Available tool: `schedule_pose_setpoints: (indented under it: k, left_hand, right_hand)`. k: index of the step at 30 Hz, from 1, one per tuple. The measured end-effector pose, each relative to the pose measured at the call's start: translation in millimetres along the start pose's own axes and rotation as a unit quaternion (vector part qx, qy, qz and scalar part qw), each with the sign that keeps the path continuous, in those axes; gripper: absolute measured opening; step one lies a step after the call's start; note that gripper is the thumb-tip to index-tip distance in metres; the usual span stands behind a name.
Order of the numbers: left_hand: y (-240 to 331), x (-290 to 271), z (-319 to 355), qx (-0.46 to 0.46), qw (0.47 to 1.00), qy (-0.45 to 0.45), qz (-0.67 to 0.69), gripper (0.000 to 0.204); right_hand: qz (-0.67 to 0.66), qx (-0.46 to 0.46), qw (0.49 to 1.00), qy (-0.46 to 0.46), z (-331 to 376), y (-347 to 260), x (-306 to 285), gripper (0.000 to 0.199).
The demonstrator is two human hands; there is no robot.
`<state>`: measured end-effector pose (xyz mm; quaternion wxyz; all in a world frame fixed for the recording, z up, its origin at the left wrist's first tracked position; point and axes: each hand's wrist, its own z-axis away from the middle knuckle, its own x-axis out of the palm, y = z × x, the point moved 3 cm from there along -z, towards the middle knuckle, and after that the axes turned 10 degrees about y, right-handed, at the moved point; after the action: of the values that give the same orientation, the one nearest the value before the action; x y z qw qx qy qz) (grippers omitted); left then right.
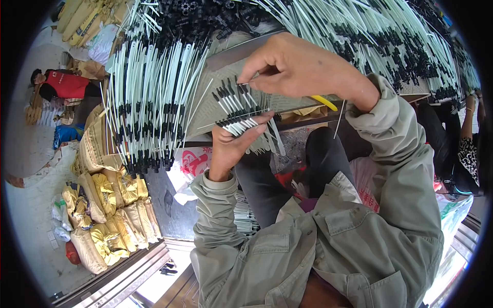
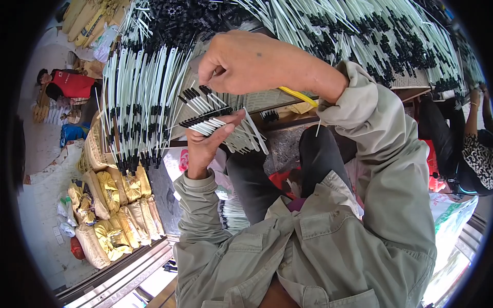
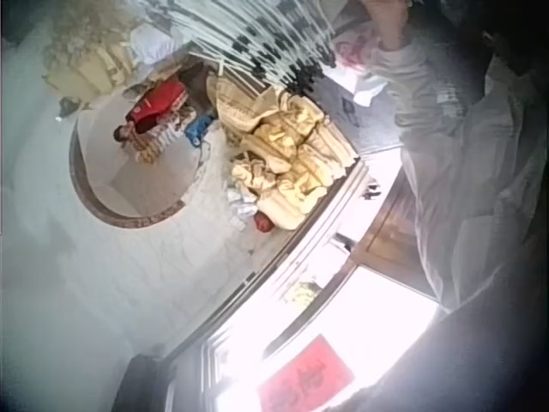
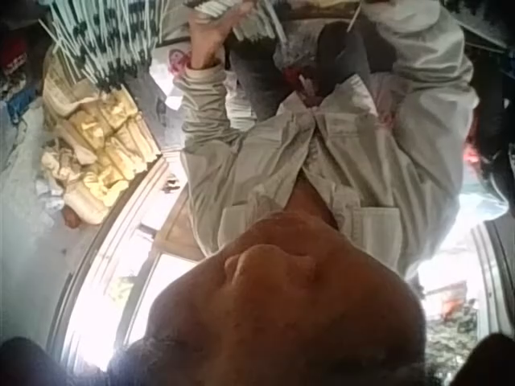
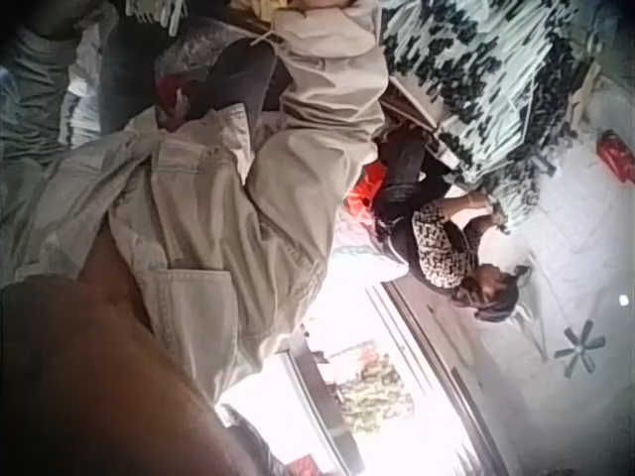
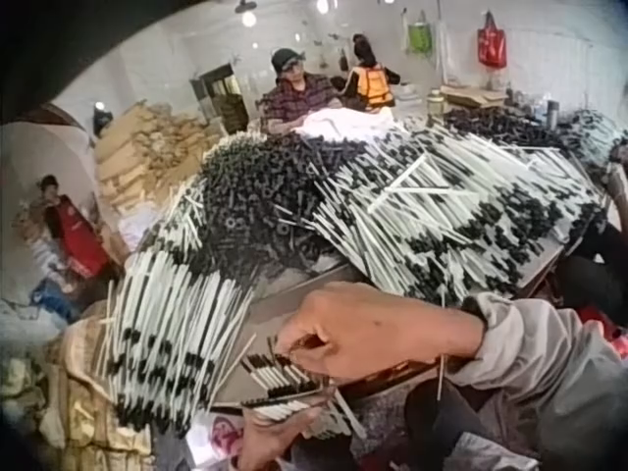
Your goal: Assembling bundles of white rods into black hubs and using pliers to secure or trim them on a production floor.
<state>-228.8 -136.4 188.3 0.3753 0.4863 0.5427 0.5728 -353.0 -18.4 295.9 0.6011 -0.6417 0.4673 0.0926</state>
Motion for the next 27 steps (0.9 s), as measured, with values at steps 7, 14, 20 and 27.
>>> schedule_pose_setpoints:
  k: [7, 14, 20, 27]
  left_hand:
    - [0, -2, -1, 0.002, 0.999, -0.008, -0.032, 0.019]
    - [1, -3, -2, -0.016, 1.000, -0.017, -0.001, 0.019]
    - [0, -3, -1, -0.012, 1.000, -0.018, 0.013, 0.019]
    - [4, -3, -3, -0.006, 1.000, -0.029, -0.006, 0.020]
  right_hand:
    - [-0.130, 0.030, 0.988, 0.076, 10, 18, 23, 0.016]
    - [-0.201, -0.008, 0.976, 0.082, 6, 15, 25, 0.015]
    - [-0.086, -0.020, 0.993, 0.079, 4, 4, 22, 0.015]
    - [-0.136, -0.059, 0.983, 0.113, 2, 8, 25, 0.013]
